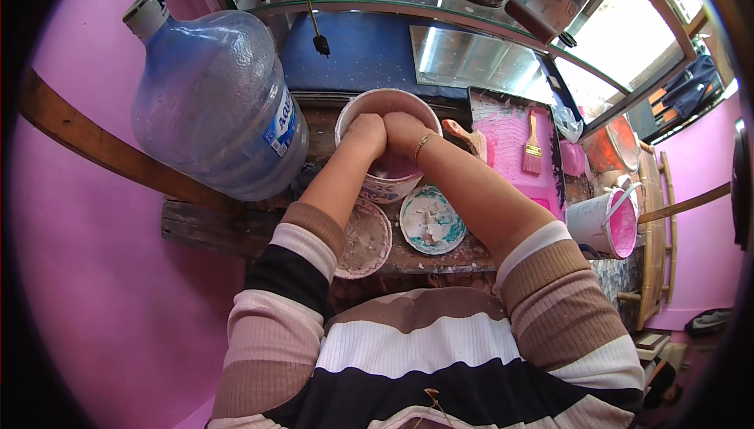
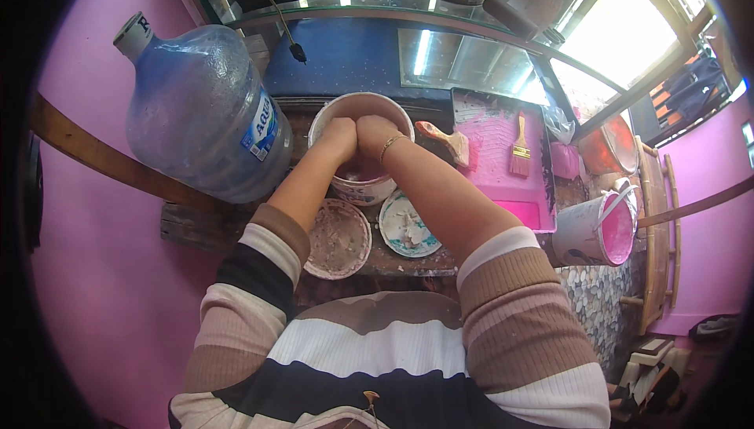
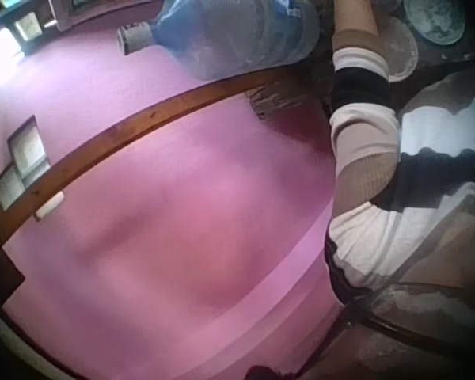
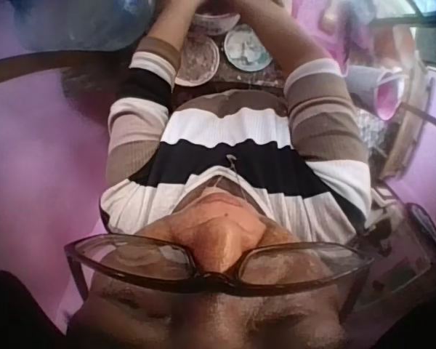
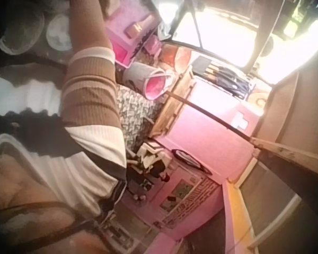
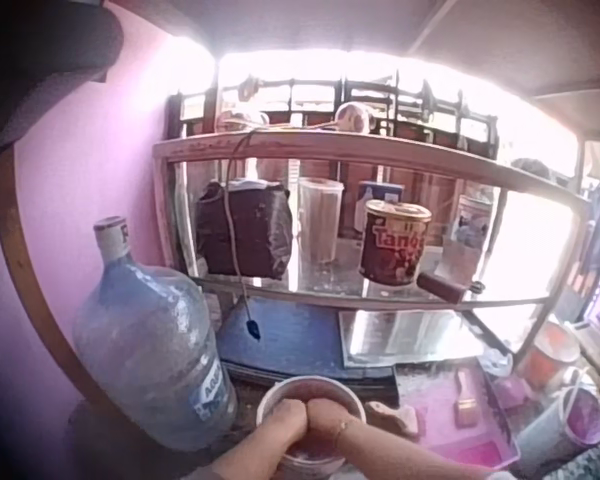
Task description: The person mixes pink paint in a bucket by hand and using a paint brush, then dips a pink cloth bundle into the bucket to coat it.
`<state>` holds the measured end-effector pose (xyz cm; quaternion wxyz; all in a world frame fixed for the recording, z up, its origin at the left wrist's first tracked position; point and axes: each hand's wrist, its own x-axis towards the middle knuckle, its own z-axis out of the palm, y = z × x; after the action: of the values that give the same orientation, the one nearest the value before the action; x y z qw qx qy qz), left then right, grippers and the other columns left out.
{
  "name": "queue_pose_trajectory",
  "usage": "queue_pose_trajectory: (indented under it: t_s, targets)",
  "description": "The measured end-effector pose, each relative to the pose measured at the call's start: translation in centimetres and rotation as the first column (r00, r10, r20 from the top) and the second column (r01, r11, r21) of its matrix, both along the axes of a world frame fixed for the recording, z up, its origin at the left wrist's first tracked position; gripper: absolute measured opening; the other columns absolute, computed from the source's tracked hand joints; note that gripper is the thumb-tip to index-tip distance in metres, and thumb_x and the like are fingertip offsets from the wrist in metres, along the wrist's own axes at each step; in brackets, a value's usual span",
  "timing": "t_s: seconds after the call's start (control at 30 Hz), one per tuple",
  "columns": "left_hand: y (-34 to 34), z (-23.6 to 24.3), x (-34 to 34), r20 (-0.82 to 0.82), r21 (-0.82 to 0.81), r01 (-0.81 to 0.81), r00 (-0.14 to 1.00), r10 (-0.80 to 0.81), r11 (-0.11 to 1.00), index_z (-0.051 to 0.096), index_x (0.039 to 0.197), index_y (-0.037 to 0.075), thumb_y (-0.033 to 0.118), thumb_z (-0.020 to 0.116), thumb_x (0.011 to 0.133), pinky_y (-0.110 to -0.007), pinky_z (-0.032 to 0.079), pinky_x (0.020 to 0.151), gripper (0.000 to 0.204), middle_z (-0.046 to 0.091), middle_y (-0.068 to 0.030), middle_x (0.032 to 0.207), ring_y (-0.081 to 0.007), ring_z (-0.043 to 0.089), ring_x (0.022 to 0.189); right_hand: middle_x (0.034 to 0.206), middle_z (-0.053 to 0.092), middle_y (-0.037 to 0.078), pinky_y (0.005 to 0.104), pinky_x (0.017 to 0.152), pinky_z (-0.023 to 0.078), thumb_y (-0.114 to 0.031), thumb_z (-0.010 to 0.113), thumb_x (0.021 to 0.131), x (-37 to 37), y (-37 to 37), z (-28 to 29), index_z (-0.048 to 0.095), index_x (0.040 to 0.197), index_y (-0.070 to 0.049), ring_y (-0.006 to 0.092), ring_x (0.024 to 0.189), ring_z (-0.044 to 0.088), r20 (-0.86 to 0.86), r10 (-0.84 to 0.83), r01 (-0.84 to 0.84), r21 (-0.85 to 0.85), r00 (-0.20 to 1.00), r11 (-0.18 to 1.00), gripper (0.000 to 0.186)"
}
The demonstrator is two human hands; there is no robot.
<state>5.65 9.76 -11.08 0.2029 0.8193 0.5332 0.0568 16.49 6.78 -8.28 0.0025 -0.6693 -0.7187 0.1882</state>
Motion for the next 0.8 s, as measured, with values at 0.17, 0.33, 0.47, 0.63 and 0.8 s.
queue_pose_trajectory:
  t_s: [0.17,0.33,0.47,0.63,0.8]
  targets:
    - [0.5,0.8,0.8,-0.147,-0.185,0.081,0.983,-0.109,0.979,0.07,0.091,0.0,0.0,0.059,0.071,-0.042,0.05,0.083,0.022,0.064,-0.0233,0.1,-0.0357,0.062,0.097,0.101,0.067,0.016,0.0393,0.083,0.051,-0.019,0.066,0.074,0.8,1.6,-3.5,0.072,0.094,-0.008,0.0291,0.094,0.065,0.002,-0.002,0.003,-0.221,1.0,0.975,0.024]
    - [0.1,1.1,0.0,-0.148,-0.211,0.036,0.987,-0.068,0.977,0.069,0.092,0.0,0.0,0.059,0.072,-0.042,0.05,0.084,0.022,0.064,-0.0231,0.101,-0.0355,0.062,0.098,0.102,0.067,0.015,0.0389,0.083,0.051,-0.019,0.065,0.075,-0.2,1.2,-2.6,0.072,0.096,-0.009,0.0287,0.095,0.065,-0.012,-0.007,0.004,-0.259,1.0,0.966,0.024]
    - [0.0,1.3,-0.3,-0.145,-0.221,0.021,0.988,-0.054,0.975,0.069,0.092,0.0,0.001,0.058,0.073,-0.042,0.049,0.084,0.023,0.063,-0.023,0.102,-0.0353,0.062,0.098,0.103,0.067,0.014,0.0385,0.083,0.051,-0.019,0.065,0.076,-0.3,1.0,-2.1,0.071,0.097,-0.009,0.0283,0.096,0.065,-0.007,-0.013,0.011,-0.268,1.0,0.963,0.024]
    - [0.0,1.4,-0.2,-0.152,-0.233,0.016,0.987,-0.052,0.972,0.069,0.093,0.0,0.001,0.058,0.074,-0.042,0.049,0.085,0.023,0.063,-0.0227,0.103,-0.035,0.062,0.099,0.105,0.067,0.014,0.0381,0.083,0.051,-0.019,0.065,0.077,-0.5,1.1,-2.0,0.071,0.098,-0.01,0.0278,0.097,0.065,-0.02,-0.02,0.014,-0.282,1.0,0.959,0.025]
    - [-0.1,1.7,-0.3,-0.158,-0.237,0.008,0.986,-0.047,0.971,0.069,0.094,0.0,0.002,0.057,0.075,-0.042,0.049,0.086,0.023,0.063,-0.0225,0.105,-0.0348,0.062,0.1,0.106,0.067,0.013,0.0377,0.083,0.051,-0.019,0.064,0.078,-1.1,1.3,-1.2,0.071,0.1,-0.01,0.0273,0.097,0.065,-0.024,-0.019,0.011,-0.294,1.0,0.956,0.025]
